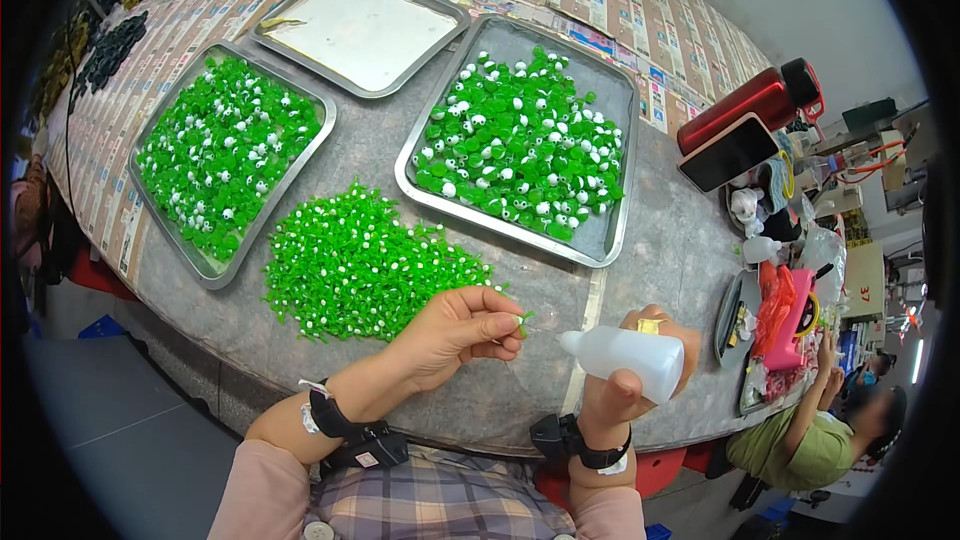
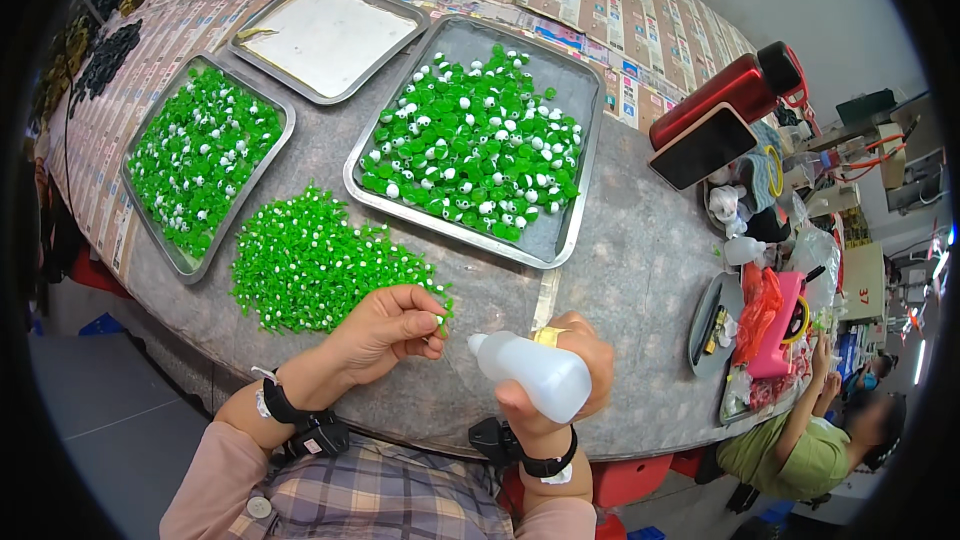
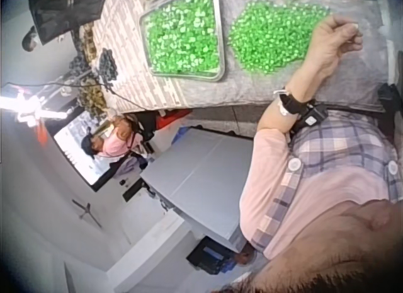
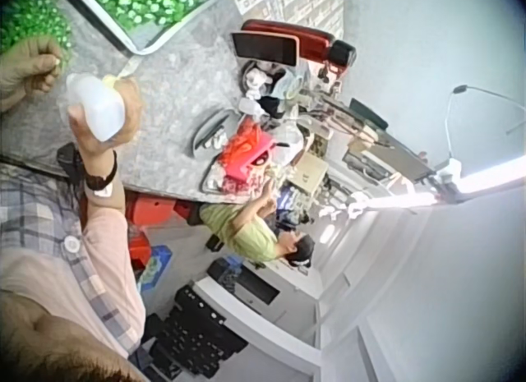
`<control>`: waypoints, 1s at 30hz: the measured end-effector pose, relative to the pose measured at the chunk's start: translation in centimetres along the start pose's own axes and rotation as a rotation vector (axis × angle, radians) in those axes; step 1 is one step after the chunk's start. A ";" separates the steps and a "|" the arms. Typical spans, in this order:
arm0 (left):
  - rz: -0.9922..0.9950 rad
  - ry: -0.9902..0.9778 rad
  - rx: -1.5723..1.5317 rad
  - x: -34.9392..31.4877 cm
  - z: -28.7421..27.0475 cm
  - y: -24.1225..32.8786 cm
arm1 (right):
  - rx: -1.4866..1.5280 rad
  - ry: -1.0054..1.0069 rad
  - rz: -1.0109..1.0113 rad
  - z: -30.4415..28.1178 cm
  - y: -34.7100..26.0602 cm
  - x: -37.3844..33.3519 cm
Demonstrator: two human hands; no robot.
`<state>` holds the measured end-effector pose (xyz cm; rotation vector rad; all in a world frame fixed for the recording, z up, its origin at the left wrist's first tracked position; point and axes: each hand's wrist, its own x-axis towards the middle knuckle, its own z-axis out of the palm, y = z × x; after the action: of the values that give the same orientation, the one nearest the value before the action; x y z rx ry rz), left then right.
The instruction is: The person repeatedly picks up small green plastic components, applies a small amount of liquid from a squeeze bottle, and inserts a white bead into the component. The finished items are placed into a metal tray on the table.
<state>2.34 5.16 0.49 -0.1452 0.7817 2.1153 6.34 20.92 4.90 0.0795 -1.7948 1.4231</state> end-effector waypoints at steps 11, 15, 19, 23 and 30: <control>-0.007 -0.012 0.012 -0.1 -0.2 0.0 | -0.060 -0.034 0.001 -0.1 0.5 -0.3; -0.011 0.017 0.008 -0.1 0.0 0.0 | -0.085 0.092 0.063 0.4 -0.2 0.0; -0.007 0.017 0.018 -0.1 -0.1 0.0 | -0.195 0.046 0.121 0.6 -0.5 0.2; -0.006 0.017 0.026 -0.2 -0.1 0.1 | -0.168 0.034 -0.039 -0.1 0.8 0.1; 0.293 0.061 0.247 -0.1 0.4 -0.2 | -0.088 0.074 0.004 -0.4 0.6 -0.1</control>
<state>2.60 5.40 0.82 0.0411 1.1514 2.2713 6.34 21.45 4.41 -0.0222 -1.7950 1.3306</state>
